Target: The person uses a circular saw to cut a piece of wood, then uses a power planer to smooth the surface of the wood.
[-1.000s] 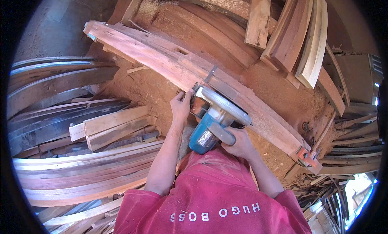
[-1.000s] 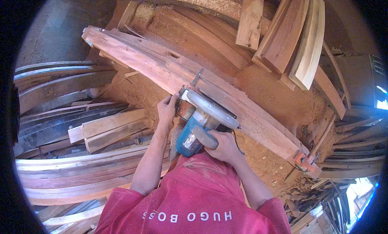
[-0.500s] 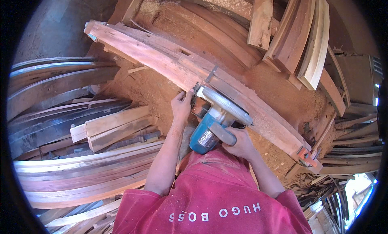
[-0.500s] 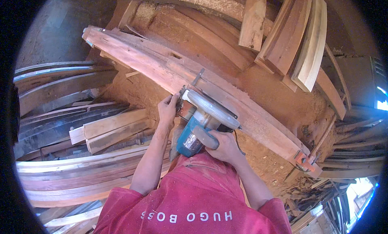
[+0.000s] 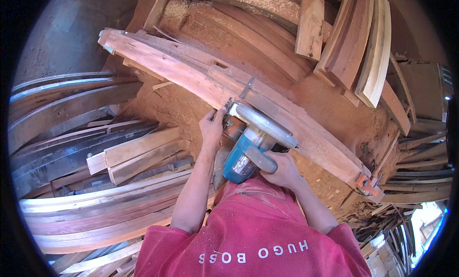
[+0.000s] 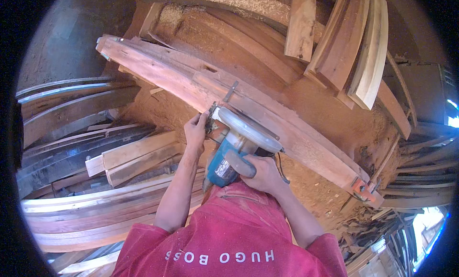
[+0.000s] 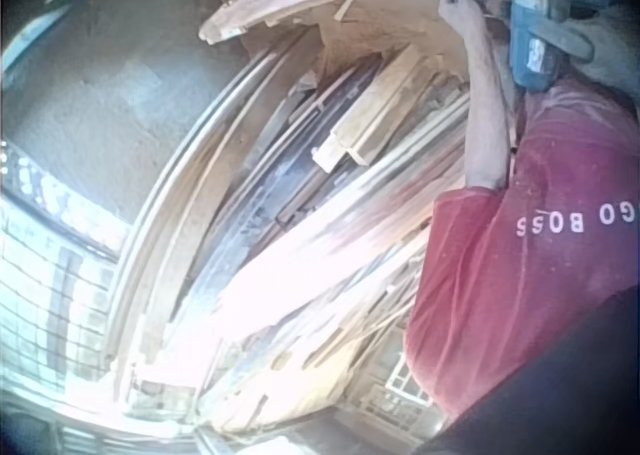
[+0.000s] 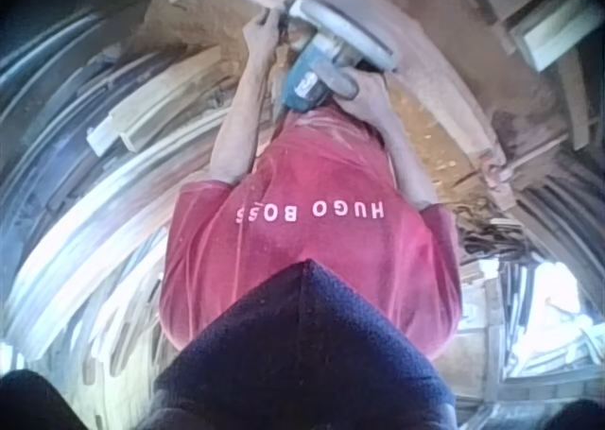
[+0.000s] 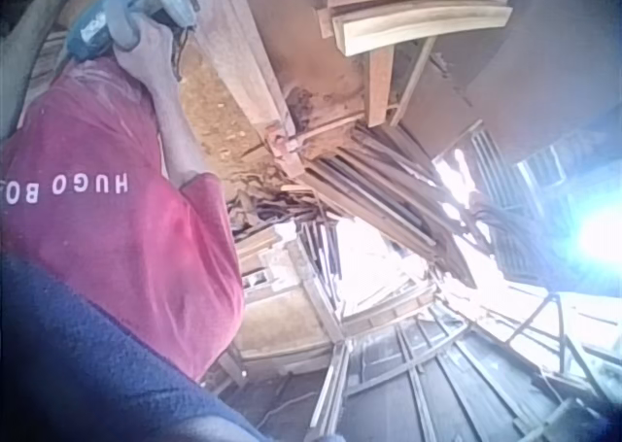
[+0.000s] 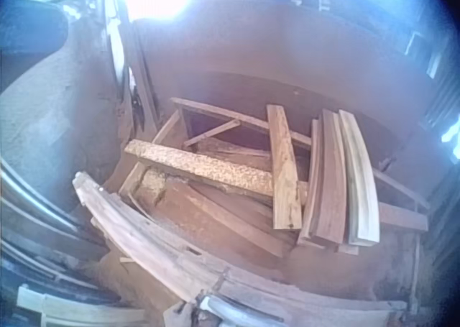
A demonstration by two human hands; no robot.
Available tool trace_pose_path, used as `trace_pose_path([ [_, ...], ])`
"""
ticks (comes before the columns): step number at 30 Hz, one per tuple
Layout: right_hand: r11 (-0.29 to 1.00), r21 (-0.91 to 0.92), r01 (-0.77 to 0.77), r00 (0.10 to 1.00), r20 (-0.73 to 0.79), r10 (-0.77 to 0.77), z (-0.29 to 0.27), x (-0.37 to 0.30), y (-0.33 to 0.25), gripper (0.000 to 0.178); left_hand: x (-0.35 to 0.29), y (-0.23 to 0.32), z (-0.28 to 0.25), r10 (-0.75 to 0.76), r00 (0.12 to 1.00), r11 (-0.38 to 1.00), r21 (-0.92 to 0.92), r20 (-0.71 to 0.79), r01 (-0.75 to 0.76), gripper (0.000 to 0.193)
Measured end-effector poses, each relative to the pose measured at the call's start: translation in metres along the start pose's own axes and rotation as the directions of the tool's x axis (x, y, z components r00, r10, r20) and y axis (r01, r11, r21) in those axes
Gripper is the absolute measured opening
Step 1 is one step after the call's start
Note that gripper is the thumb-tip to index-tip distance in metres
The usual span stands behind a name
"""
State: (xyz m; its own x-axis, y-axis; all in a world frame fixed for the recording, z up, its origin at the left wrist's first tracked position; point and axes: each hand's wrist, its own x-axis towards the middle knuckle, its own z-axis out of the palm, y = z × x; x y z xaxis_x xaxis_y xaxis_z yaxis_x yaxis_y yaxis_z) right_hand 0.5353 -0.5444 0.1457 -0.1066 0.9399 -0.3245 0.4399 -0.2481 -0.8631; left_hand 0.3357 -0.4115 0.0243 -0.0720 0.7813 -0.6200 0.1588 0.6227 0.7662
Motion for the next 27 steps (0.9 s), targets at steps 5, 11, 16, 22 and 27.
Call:
trace_pose_path([
  [5, 1.000, -0.011, -0.004, 1.000, 0.000, 0.004, 0.004, 0.007, -0.004, 0.037, 0.006, 0.004, -0.007, -0.048, 0.999, 0.999, -0.008, -0.005, 0.048, 0.030],
  [11, 0.999, -0.037, 0.004, 1.000, 0.014, -0.004, 0.007, 0.014, -0.006, 0.032, 0.005, 0.020, -0.007, -0.060, 0.998, 0.997, -0.055, 0.000, 0.060, 0.029],
  [16, 0.999, -0.036, 0.006, 1.000, 0.021, -0.005, 0.010, 0.022, -0.010, 0.031, 0.014, 0.020, -0.015, -0.094, 0.995, 0.995, -0.045, -0.016, 0.093, 0.028],
  [22, 1.000, -0.003, 0.018, 1.000, 0.006, -0.018, 0.014, 0.032, -0.017, 0.031, 0.023, 0.019, -0.023, -0.055, 0.998, 0.997, -0.058, -0.010, 0.055, 0.031],
  [27, 1.000, -0.003, 0.022, 1.000, 0.006, -0.022, 0.020, 0.039, -0.018, 0.031, 0.028, 0.026, -0.028, -0.095, 0.995, 0.990, -0.107, -0.020, 0.092, 0.038],
])
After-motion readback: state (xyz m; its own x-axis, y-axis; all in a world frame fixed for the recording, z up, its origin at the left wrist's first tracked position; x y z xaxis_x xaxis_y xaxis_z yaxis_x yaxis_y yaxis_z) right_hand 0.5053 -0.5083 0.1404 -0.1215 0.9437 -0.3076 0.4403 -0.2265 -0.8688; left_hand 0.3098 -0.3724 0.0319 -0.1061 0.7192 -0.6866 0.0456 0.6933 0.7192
